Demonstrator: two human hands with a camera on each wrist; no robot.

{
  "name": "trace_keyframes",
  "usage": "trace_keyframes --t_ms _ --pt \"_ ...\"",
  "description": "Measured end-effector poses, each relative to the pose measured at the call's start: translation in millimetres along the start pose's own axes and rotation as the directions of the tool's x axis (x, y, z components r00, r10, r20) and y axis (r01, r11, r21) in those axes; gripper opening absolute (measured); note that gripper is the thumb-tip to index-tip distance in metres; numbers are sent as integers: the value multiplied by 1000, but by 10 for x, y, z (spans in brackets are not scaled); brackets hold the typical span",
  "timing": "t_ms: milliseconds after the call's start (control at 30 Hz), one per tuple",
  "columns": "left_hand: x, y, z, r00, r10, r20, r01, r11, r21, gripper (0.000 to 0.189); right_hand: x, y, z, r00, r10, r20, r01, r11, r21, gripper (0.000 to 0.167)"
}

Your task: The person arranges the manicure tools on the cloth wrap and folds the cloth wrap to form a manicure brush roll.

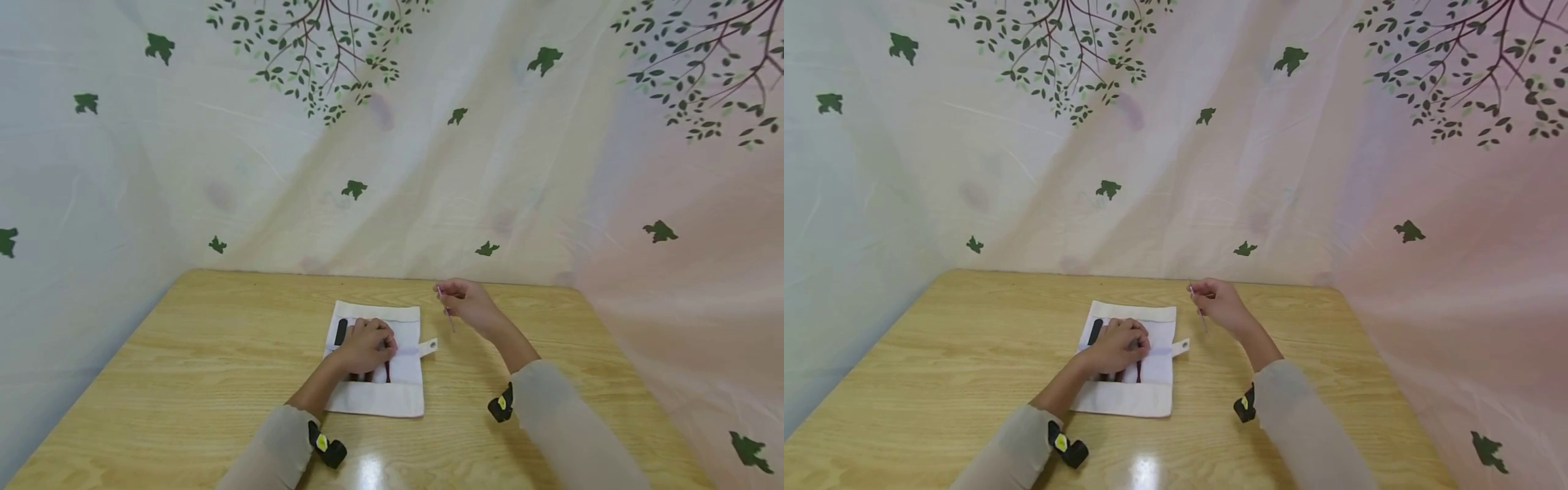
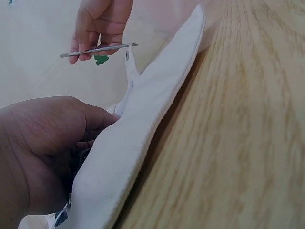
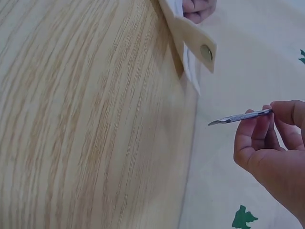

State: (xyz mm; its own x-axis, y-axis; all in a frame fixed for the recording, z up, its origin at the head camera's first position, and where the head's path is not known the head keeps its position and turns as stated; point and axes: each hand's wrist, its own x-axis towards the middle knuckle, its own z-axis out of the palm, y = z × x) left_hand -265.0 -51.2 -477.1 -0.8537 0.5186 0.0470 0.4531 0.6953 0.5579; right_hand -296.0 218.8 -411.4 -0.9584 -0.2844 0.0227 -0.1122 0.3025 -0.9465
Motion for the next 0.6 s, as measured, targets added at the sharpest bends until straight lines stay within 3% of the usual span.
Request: trace_keyframes --t_ms 267,600 --pt "13 -2 -4 1000 -12 8 12 1000 -14 13 119 -147 302 999 6 -33 -3 996 92 24" --pt "11 -3 -6 1000 -9 11 9 1000 -1 11 263 -104 595 992 58 -114 -40 987 155 26"
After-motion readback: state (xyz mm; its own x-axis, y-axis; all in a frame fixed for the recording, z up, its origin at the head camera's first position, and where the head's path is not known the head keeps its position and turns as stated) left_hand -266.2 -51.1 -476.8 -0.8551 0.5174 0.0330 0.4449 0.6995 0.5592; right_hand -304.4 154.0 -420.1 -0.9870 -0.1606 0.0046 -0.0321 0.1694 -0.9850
